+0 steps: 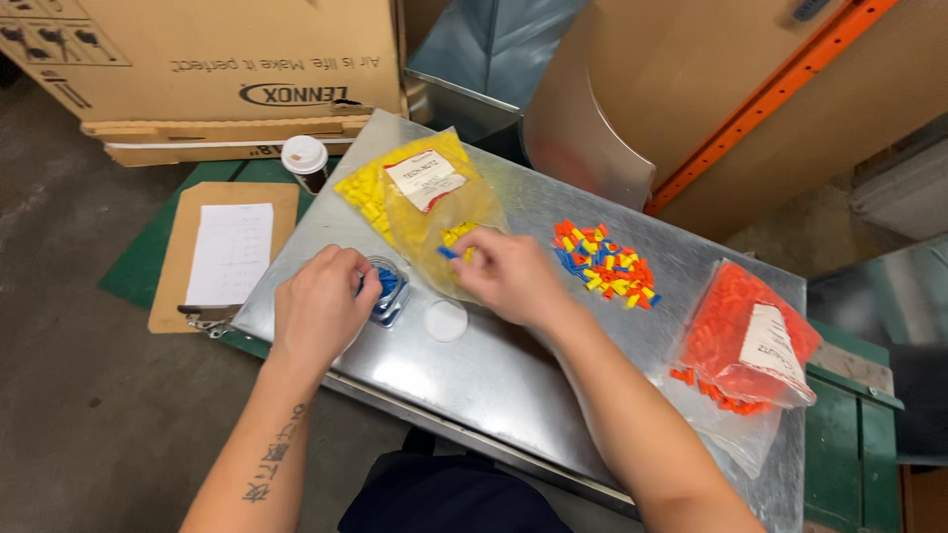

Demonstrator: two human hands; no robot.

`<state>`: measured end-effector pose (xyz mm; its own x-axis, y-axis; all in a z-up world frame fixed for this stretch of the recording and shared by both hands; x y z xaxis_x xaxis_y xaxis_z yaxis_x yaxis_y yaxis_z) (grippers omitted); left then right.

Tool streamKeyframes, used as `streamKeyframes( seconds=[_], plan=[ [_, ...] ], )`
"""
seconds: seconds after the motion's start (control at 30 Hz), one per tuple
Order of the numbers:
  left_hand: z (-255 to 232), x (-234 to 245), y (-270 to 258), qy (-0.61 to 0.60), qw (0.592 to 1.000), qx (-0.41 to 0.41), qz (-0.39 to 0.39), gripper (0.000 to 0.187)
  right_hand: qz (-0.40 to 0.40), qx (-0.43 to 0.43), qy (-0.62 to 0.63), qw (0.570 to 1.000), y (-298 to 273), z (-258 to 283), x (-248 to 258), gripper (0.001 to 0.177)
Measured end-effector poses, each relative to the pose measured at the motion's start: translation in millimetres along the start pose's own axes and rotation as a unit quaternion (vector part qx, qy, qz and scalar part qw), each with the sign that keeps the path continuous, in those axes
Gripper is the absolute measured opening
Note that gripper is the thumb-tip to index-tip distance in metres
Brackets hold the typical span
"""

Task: The person sorts small colored plastic parts on a metal table, separating yellow, blue, and orange pieces into their respective bags and a small container. The person repeatedly picks up mixed pieces, identifies their color, and places them into the correct container.

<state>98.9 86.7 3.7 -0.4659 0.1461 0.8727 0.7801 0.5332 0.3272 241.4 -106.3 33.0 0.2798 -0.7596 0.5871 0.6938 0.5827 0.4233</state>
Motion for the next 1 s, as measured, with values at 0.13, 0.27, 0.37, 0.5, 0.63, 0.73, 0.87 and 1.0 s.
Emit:
streamKeyframes(
  seconds=[0.13, 0.27, 0.37, 0.5, 0.63, 0.73, 0.87, 1.0],
  plan=[
    [-1, 41, -20, -0.105, 0.985, -0.007, -0.137, 0.009, 0.120, 0.065, -0.087, 0.987, 13, 36, -81, 0.018],
    [-2, 60, -50, -0.195, 0.954, -0.042, -0.223, 0.013, 0.189, 0.082, -0.175, 0.963, 17, 41, -119, 0.022],
    [-6, 52, -64, -0.209, 0.949, -0.053, -0.228, 0.012, 0.193, 0.083, -0.169, 0.963, 20, 44, -120, 0.020],
    [-27, 40, -69, -0.249, 0.938, -0.080, -0.227, 0.010, 0.146, 0.083, -0.128, 0.977, 8, 46, -91, 0.023],
    [-71, 7, -68, -0.249, 0.946, -0.127, -0.163, 0.007, -0.024, 0.066, -0.046, 0.996, -17, 11, -18, 0.013],
    [-110, -33, -62, -0.231, 0.960, -0.148, -0.045, 0.008, -0.107, -0.040, -0.063, 0.991, -52, -67, 44, 0.011],
    [-158, -98, -53, -0.203, 0.954, -0.142, 0.167, 0.025, -0.180, -0.214, -0.183, 0.942, -106, -166, 134, 0.011],
    [-205, -135, -39, -0.165, 0.947, -0.198, 0.194, 0.027, -0.151, -0.320, -0.290, 0.889, -143, -236, 188, 0.013]
  ],
)
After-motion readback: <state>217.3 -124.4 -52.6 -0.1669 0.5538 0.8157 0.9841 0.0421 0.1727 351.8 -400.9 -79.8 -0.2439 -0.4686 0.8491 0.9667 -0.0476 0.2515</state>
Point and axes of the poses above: each hand's wrist, its own y-axis towards the middle knuckle, its own x-axis out of the back of the hand, z = x × y, the point moved 10 cm from there along y, towards the middle knuckle, and after that the axes turned 11 degrees about -z, right-handed, at the moved point
